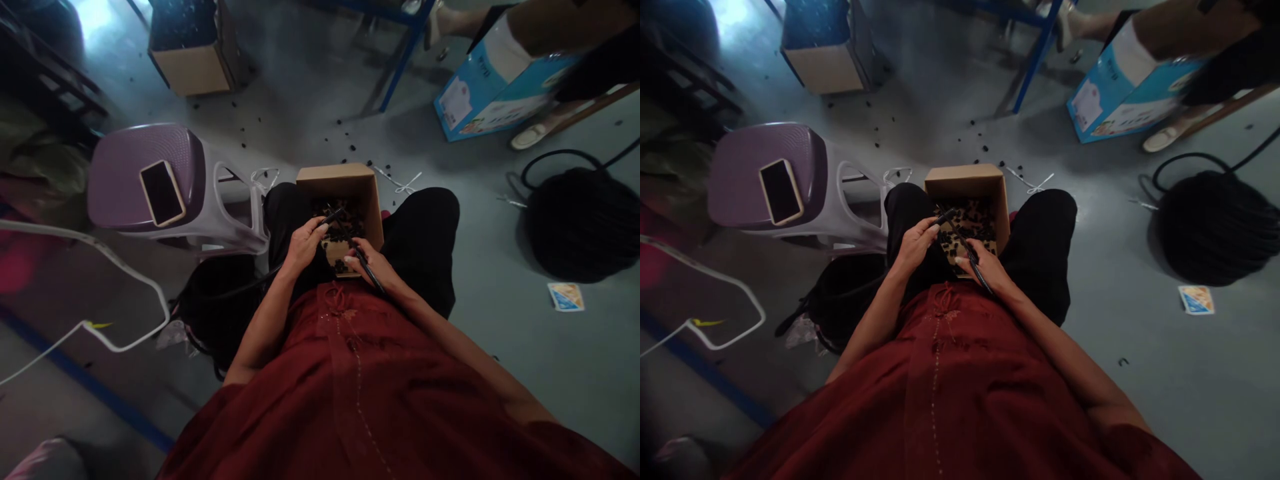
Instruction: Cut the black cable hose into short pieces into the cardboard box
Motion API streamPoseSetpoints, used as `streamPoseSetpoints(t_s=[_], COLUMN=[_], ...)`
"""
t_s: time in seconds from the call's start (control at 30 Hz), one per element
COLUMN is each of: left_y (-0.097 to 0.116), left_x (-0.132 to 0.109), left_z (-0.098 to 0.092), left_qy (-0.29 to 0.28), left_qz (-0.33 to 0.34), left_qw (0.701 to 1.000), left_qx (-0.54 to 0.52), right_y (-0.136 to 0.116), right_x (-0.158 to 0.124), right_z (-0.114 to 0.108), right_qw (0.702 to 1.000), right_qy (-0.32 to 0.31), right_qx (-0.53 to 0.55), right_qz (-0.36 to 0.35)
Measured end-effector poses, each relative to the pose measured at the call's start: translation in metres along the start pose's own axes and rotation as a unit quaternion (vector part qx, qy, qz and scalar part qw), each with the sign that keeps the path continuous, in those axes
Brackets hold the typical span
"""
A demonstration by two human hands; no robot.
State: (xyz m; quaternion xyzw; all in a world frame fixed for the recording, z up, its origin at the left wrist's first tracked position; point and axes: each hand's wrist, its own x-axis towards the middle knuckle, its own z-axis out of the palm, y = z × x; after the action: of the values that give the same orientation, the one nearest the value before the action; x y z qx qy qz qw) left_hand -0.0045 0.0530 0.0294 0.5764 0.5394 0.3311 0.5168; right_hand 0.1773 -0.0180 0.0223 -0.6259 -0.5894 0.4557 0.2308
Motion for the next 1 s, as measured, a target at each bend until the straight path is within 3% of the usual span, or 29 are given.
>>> streamPoseSetpoints(t_s=[0.33,0.63,1.0], left_y=[0.0001,-0.0005,0.0001], left_x=[-0.0021,-0.0016,0.0002], left_z=[0.0006,0.0011,-0.0007], left_qy=[-0.052,-0.055,-0.107], left_qz=[0.009,0.022,0.077], left_qw=[0.999,0.998,0.986], left_qx=[0.004,0.02,0.103], right_y=[-0.0002,0.0032,0.0072], right_x=[0.0014,0.0014,0.0024], right_z=[-0.0011,0.0017,0.0013], right_qw=[1.0,1.0,1.0], right_qy=[-0.003,0.002,-0.017], right_qx=[-0.013,-0.015,-0.015], right_qz=[-0.002,-0.002,0.008])
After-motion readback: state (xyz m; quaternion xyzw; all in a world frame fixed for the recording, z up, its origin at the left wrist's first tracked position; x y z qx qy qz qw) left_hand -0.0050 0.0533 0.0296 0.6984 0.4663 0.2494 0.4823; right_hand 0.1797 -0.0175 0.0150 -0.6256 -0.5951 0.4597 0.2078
